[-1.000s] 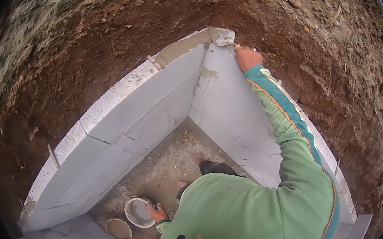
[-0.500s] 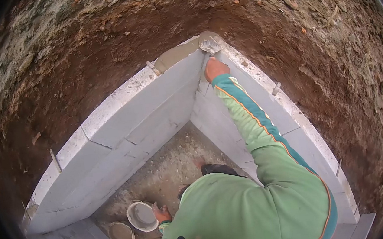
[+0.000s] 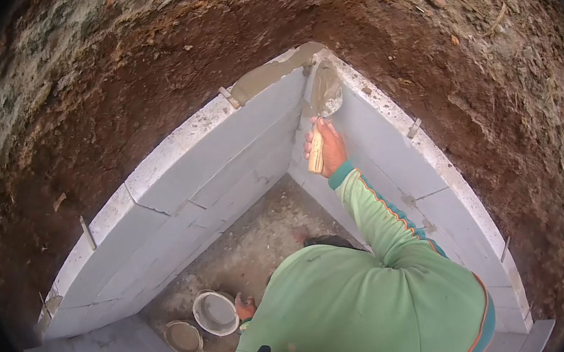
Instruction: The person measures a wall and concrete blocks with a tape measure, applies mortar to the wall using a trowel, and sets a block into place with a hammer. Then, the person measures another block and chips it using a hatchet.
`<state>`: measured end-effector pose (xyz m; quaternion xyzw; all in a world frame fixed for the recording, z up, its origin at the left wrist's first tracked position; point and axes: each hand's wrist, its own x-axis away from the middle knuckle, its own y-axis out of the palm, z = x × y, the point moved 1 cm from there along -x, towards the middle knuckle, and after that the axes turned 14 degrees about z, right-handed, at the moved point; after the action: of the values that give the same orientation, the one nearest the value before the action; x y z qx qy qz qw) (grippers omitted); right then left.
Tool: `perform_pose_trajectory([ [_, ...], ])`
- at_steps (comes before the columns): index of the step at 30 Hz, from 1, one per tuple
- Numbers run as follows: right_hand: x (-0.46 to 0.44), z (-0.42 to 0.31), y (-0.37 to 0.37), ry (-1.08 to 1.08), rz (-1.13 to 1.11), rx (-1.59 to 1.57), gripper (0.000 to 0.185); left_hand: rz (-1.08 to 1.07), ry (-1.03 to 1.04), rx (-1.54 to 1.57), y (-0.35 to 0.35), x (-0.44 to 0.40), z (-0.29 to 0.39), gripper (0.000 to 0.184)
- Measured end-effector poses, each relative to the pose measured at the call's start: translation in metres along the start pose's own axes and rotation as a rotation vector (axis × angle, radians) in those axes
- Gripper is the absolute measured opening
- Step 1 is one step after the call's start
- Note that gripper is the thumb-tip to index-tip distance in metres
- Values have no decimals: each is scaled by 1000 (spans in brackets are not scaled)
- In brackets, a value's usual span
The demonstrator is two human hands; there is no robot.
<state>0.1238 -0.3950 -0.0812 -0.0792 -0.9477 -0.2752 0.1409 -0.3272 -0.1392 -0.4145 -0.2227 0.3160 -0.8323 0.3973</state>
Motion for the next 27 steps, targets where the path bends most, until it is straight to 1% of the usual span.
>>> perform_pose_trajectory([
  [3,-22,56,-4,104,54,-125,30,-34,-88,-36,-2,7,3,57],
  [6,-52,89,20,105,154,-186,24,-42,-105,-60,2,18,-8,56],
  [10,-24,58,83,72,79,-258,22,-50,-161,-63,-9,34,-6,58],
  [11,-12,47,91,80,55,-273,29,-52,-171,-45,-5,37,-12,58],
  [14,2,37,70,49,12,-99,29,-57,-167,-39,1,48,-22,59],
  [17,16,40,46,-31,-74,208,27,-67,-155,-67,9,53,-22,59],
  [20,5,63,34,-383,-205,515,29,-78,-165,-61,14,59,-17,60],
  [23,-10,92,48,-1048,-242,881,32,-55,-122,-78,21,60,-13,57],
  [24,-14,105,56,-1057,-254,902,33,-44,-98,-91,22,61,-12,56],
  [26,-17,130,73,-1078,-276,944,34,-61,-147,-58,24,63,-12,57],
  [27,-17,137,73,-1012,-276,1017,34,-68,-175,-40,24,67,-9,57],
])
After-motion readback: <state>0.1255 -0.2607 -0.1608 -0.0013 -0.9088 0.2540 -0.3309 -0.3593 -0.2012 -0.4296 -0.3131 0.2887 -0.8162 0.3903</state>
